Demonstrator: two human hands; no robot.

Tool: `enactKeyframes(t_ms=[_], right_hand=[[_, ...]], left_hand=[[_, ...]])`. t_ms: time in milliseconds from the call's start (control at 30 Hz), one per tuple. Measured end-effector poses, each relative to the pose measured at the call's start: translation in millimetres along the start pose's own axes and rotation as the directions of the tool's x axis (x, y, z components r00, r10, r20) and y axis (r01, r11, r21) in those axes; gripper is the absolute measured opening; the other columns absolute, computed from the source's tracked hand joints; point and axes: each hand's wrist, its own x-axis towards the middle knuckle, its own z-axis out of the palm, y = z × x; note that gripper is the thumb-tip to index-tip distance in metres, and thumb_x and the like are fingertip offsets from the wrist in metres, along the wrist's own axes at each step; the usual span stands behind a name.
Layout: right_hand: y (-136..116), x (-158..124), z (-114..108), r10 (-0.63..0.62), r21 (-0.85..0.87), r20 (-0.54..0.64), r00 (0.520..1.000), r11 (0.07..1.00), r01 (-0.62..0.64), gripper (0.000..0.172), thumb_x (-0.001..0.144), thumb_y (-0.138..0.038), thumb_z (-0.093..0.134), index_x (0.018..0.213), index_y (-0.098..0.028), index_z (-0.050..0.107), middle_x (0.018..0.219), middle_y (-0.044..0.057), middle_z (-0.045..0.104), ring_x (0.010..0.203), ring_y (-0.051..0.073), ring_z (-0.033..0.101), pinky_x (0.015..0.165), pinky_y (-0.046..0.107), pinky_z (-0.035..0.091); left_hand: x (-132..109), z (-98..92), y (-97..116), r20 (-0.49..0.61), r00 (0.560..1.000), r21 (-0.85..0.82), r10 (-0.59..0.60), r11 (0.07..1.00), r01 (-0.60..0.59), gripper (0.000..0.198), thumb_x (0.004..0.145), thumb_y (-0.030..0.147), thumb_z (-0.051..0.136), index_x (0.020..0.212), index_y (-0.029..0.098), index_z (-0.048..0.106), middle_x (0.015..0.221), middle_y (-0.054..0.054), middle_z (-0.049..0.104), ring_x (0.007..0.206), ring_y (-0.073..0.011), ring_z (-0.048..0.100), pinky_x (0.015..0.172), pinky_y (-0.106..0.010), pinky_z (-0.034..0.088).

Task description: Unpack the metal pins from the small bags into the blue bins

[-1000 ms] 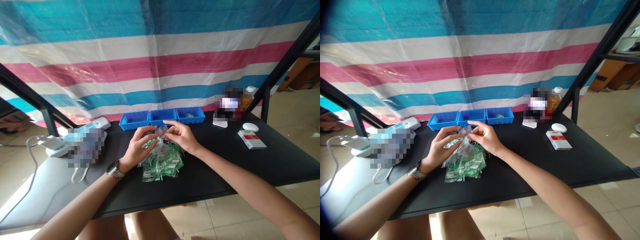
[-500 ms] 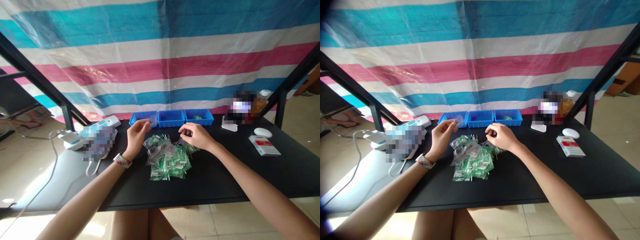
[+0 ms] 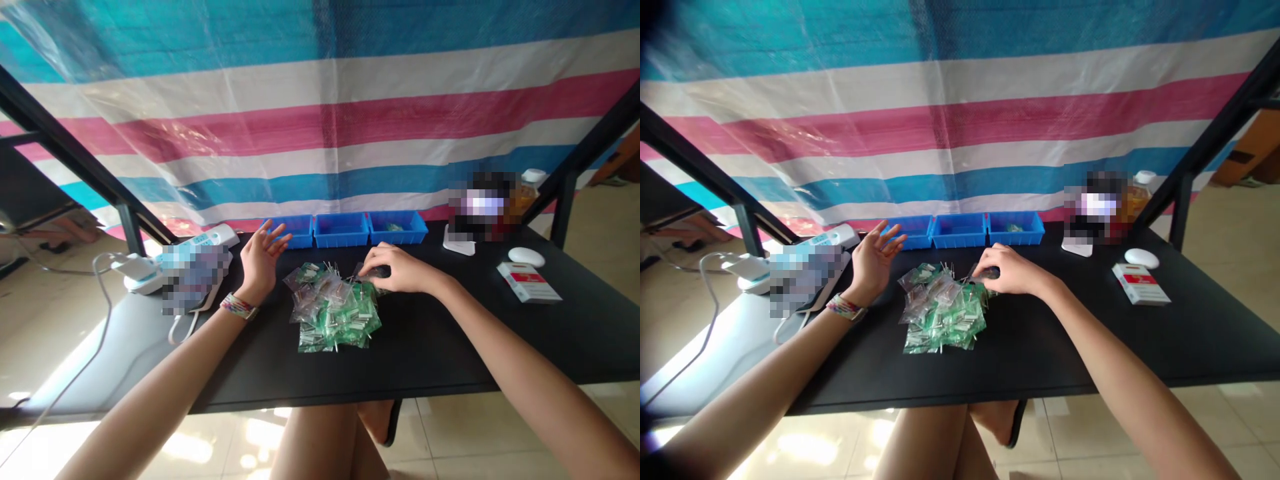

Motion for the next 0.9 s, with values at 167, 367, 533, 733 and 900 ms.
enactKeyframes(t_ms=[167,367,533,733,900], right_hand=[[-1,5,-1,0.083,0.156,-0.065,0.994,0.985,-0.072,0.021,0.092,-0.014,0.071,0.101,-0.025,0.087,0.105,0.006,0.082,0.095,0.022,0.075,0.087,0.037,0.058],[-5,6,1,0.162,0.207,-0.018,0.987,0.966,-0.155,0.013,0.087,-0.017,0.079,0.097,-0.021,0.087,0.098,0.007,0.082,0.089,0.021,0.075,0.082,0.032,0.057],[-9,6,-2,0.215,0.332,-0.015,0.977,0.922,-0.198,0.019,0.096,-0.029,0.071,0.101,-0.021,0.088,0.107,0.008,0.084,0.096,0.023,0.077,0.089,0.035,0.058],[-10,20,18,0.421,0.724,-0.15,0.895,0.663,-0.19,0.036,0.087,-0.05,0.081,0.104,-0.018,0.085,0.085,0.005,0.08,0.067,0.017,0.068,0.066,0.032,0.058],[-32,41,38,0.449,0.89,-0.065,0.891,0.431,-0.152,0.048,0.076,-0.043,0.093,0.115,-0.021,0.079,0.078,0.002,0.076,0.065,0.018,0.07,0.064,0.034,0.063]], left_hand=[[-5,2.9,5,0.057,0.997,0.08,0.056,0.995,-0.061,0.039,0.084,0.039,0.074,0.115,0.016,0.075,0.106,-0.011,0.081,0.08,-0.0181,0.078,0.073,-0.028,0.059],[-18,10.8,8,0.135,0.989,0.14,0.06,0.987,-0.079,0.025,0.078,0.033,0.074,0.096,0.016,0.077,0.095,-0.005,0.078,0.071,-0.0158,0.076,0.064,-0.025,0.055],[-20,10.8,9,0.157,0.986,0.18,0.062,0.979,-0.09,0.022,0.081,0.031,0.069,0.096,0.017,0.077,0.095,-0.006,0.077,0.068,-0.0154,0.074,0.061,-0.025,0.055],[-34,13.8,14,0.372,0.907,0.342,0.2,0.879,-0.333,0.031,0.092,0.034,0.073,0.118,0.018,0.077,0.103,-0.008,0.076,0.075,-0.0155,0.074,0.066,-0.026,0.058],[-47,20.2,18,0.688,0.665,0.357,0.291,0.662,-0.659,0.044,0.095,0.034,0.078,0.138,0.024,0.073,0.133,-0.013,0.072,0.107,-0.0226,0.075,0.084,-0.032,0.064]])
